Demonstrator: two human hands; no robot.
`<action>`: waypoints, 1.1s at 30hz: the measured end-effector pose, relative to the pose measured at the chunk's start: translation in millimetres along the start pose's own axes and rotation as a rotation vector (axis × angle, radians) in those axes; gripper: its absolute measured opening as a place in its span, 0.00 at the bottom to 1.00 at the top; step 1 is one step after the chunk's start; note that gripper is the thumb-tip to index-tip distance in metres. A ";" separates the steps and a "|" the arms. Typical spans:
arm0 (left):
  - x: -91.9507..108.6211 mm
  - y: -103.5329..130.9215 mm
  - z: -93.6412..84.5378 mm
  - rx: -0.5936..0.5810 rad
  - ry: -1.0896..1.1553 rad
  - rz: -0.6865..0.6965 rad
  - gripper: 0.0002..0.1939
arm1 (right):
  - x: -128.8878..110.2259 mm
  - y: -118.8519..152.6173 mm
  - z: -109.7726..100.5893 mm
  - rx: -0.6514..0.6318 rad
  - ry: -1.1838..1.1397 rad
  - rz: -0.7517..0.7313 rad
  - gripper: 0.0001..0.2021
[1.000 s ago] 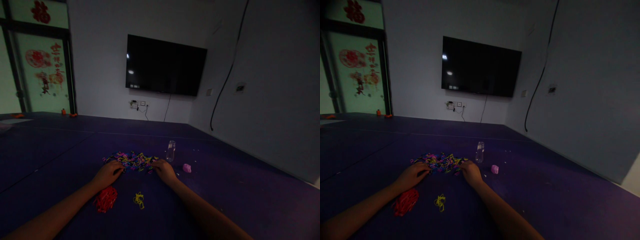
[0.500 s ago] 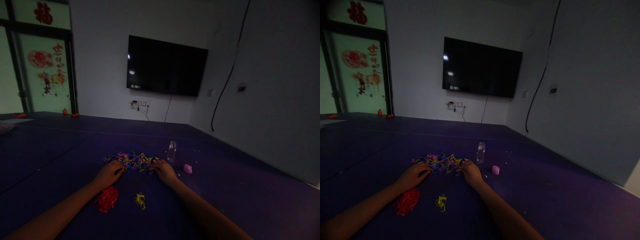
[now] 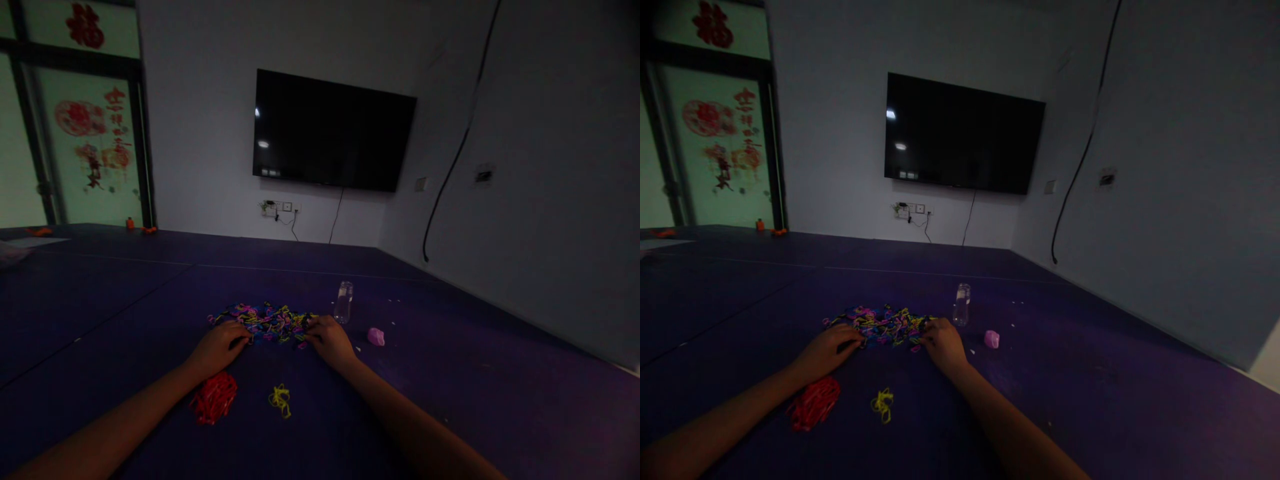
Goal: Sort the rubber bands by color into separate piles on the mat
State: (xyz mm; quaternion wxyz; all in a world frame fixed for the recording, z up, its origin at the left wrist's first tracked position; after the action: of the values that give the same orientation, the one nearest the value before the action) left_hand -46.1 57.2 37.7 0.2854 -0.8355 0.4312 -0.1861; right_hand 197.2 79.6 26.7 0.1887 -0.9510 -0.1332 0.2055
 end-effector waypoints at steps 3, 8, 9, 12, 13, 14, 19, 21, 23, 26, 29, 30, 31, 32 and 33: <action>-0.5 -0.3 1.2 -0.016 0.011 -0.001 0.11 | -1.1 -0.2 -0.3 -0.009 0.010 0.012 0.06; -1.3 -0.8 1.5 -0.023 0.005 0.001 0.10 | -6.8 -0.1 -0.9 -0.040 0.066 0.018 0.05; -1.3 -0.7 1.4 -0.021 0.004 0.001 0.10 | -7.3 -0.1 -0.6 -0.042 0.075 0.018 0.05; -1.6 -0.1 1.9 -0.019 0.002 0.003 0.10 | -5.8 -0.2 -0.2 -0.012 0.067 0.028 0.05; -1.8 0.1 2.1 -0.019 0.001 0.004 0.10 | -4.6 -0.2 -0.6 0.010 0.051 0.031 0.05; -2.0 0.3 2.2 -0.017 -0.002 0.004 0.10 | -3.6 -0.3 -1.2 0.033 0.033 0.031 0.06; -1.4 0.3 1.7 -0.024 -0.006 0.002 0.11 | -4.1 0.3 -2.4 0.120 -0.090 -0.048 0.07; -0.3 0.0 1.1 -0.030 -0.006 0.004 0.11 | -5.0 1.0 -1.7 0.138 -0.160 -0.075 0.07; 0.1 -0.2 0.4 -0.029 -0.008 0.004 0.10 | -5.9 1.8 -0.2 0.145 -0.222 -0.096 0.08; -0.6 0.1 0.6 -0.026 -0.005 0.003 0.10 | -7.8 2.7 1.7 0.140 -0.261 -0.130 0.09; -1.2 0.4 1.2 -0.019 -0.004 0.013 0.10 | -9.0 2.6 2.5 0.121 -0.238 -0.150 0.11; -1.2 0.5 1.2 -0.014 -0.005 0.017 0.10 | -9.4 2.5 2.9 0.109 -0.223 -0.157 0.12; -1.1 0.5 0.9 -0.008 -0.007 0.020 0.11 | -9.8 2.6 3.3 0.095 -0.210 -0.166 0.12; -1.0 0.5 0.7 -0.004 -0.007 0.021 0.11 | -10.2 2.7 3.9 0.081 -0.199 -0.175 0.13; -0.7 0.5 0.5 -0.004 -0.006 0.022 0.11 | -10.6 2.9 4.4 0.066 -0.191 -0.184 0.14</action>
State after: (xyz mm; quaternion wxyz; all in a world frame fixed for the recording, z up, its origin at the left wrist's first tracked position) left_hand -46.5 57.7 36.9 0.2873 -0.8317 0.4399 -0.1794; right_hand 186.5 74.8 25.3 0.2244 -0.9041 -0.2305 0.2814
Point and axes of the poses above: each hand's wrist, its own y-axis away from the middle knuckle, its own z-axis out of the palm, x = y × z, the point moved 6 cm from there along -y, towards the middle knuckle, and after that the axes turned 13 degrees about z, right-handed, at the moved point
